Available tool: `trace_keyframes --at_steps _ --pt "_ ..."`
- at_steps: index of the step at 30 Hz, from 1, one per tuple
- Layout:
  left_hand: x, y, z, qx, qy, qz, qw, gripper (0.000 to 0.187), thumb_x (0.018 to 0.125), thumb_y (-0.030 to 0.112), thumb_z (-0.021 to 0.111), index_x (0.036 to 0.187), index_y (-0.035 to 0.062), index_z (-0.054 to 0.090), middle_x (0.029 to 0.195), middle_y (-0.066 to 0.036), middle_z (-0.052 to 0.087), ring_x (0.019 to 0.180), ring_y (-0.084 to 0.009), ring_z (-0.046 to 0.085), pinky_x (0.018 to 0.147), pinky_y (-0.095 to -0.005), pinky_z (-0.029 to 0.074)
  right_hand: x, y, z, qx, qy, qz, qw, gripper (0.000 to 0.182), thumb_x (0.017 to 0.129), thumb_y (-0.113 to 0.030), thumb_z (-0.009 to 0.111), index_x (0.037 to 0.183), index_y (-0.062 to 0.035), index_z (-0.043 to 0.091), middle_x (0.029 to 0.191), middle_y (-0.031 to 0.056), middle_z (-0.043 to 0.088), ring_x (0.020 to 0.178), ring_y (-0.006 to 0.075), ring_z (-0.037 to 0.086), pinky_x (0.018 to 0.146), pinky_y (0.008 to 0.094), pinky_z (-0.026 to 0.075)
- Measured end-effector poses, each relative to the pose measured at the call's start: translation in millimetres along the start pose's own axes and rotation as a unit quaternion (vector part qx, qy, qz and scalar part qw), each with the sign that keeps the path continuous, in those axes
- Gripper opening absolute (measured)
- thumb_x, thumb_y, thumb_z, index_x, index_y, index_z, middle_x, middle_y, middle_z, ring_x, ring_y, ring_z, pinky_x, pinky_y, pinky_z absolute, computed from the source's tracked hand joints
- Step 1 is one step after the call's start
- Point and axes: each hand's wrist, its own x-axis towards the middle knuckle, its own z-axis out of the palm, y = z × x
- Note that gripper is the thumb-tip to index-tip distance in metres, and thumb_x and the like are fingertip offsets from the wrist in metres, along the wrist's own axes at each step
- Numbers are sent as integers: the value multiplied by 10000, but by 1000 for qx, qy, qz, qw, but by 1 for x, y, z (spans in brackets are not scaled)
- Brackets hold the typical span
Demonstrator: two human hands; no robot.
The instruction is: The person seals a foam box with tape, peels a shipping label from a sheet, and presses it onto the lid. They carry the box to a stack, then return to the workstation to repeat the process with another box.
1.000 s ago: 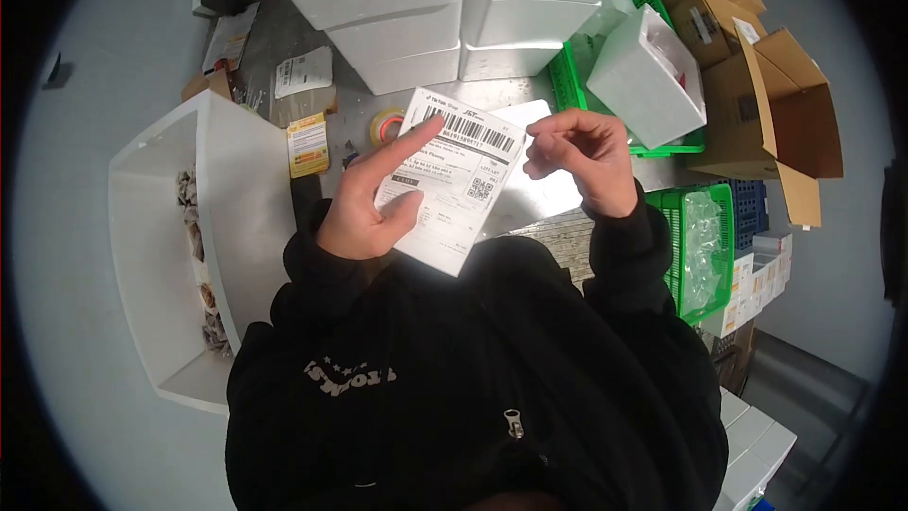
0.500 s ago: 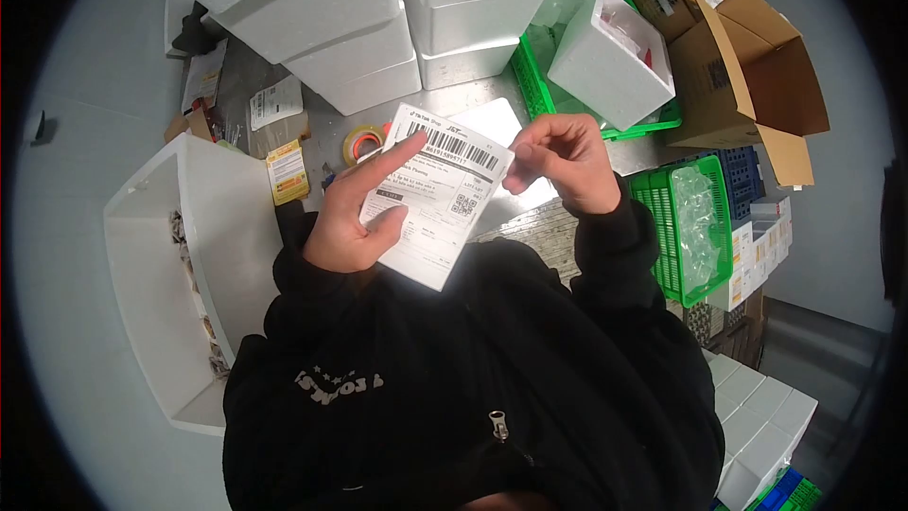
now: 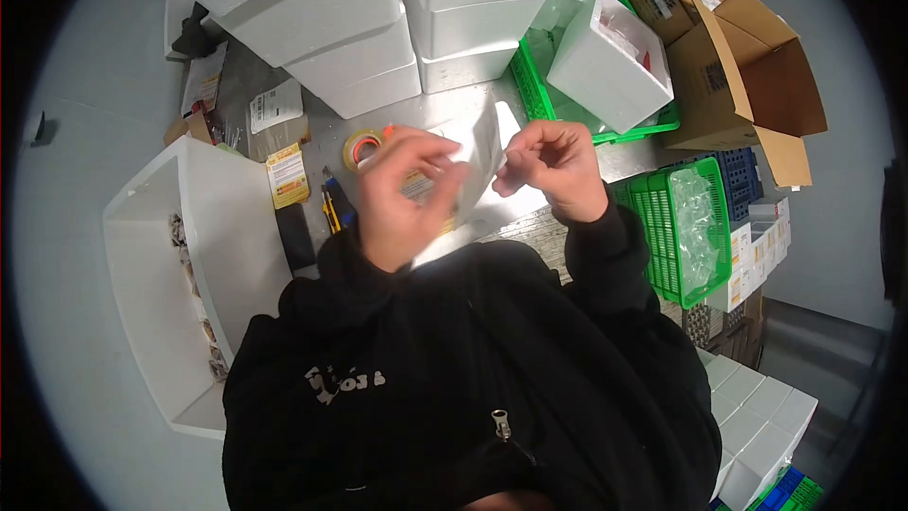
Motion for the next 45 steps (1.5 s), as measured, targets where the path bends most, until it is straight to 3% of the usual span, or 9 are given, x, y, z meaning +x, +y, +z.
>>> trace_keyframes --at_steps 15,22,27,30,32,35,39,43,45 --pt "-13 -27 20 -334 39 -206 919 160 939 9 485 1034 -55 597 910 -134 637 802 -198 641 763 -288 513 -13 33 -11 48 68 -72 994 157 956 -146 497 967 -1 557 980 39 603 841 82 547 766 247 474" --pt "36 10 24 145 -110 272 945 348 697 -63 710 1022 61 693 1243 -135 571 1078 -313 571 873 -383 492 -34 23 -21 -35 -1 -35 999 204 976 -210 471 1016 -29 557 1081 37 587 943 105 544 859 288 468" --pt "41 3 13 47 -50 356 932 298 593 -94 711 799 94 606 1129 -129 637 1109 -347 597 879 -410 498 -35 40 -35 176 120 -153 965 366 987 -342 437 1195 -57 535 1476 179 411 1313 286 446 1080 437 373" --pt "45 -9 3 -68 15 392 918 326 738 -143 598 978 59 509 1006 -130 629 949 -300 637 855 -382 509 -47 52 -96 351 231 -238 876 491 975 -434 395 1262 -56 522 1473 213 403 1346 333 407 1135 492 309" --pt "47 -22 5 -79 61 280 955 236 853 -116 552 1032 22 484 936 -125 600 856 -218 614 819 -323 503 -76 84 -166 401 150 -384 818 567 907 -220 291 1393 43 417 1426 226 444 1284 337 444 1141 447 300" --pt "63 -45 18 -136 -53 7 989 482 878 -127 565 1311 4 400 889 -78 563 782 -108 572 726 -224 478 -127 102 -209 146 497 -374 769 326 936 -161 405 1163 59 487 1151 206 531 1082 293 544 1045 418 405" --pt "73 -126 43 -113 -242 -137 954 727 829 -131 613 1454 82 308 882 -49 562 754 -97 574 693 -214 466 -222 144 -259 562 66 -452 690 202 976 -128 470 848 18 418 829 113 463 703 210 547 773 349 491" --pt "78 -201 67 -18 -320 -192 928 831 796 -95 664 1489 171 291 872 -81 593 770 -107 593 696 -241 477 -252 167 -222 331 524 -219 754 434 1003 -514 450 913 -93 507 664 30 431 538 147 390 498 298 375" --pt "79 -209 78 30 -338 -199 919 839 795 -87 669 1495 172 286 879 -102 621 793 -114 607 715 -254 486 -276 221 -221 260 529 -109 800 585 918 -668 457 915 -87 519 559 10 402 445 115 381 428 266 315"
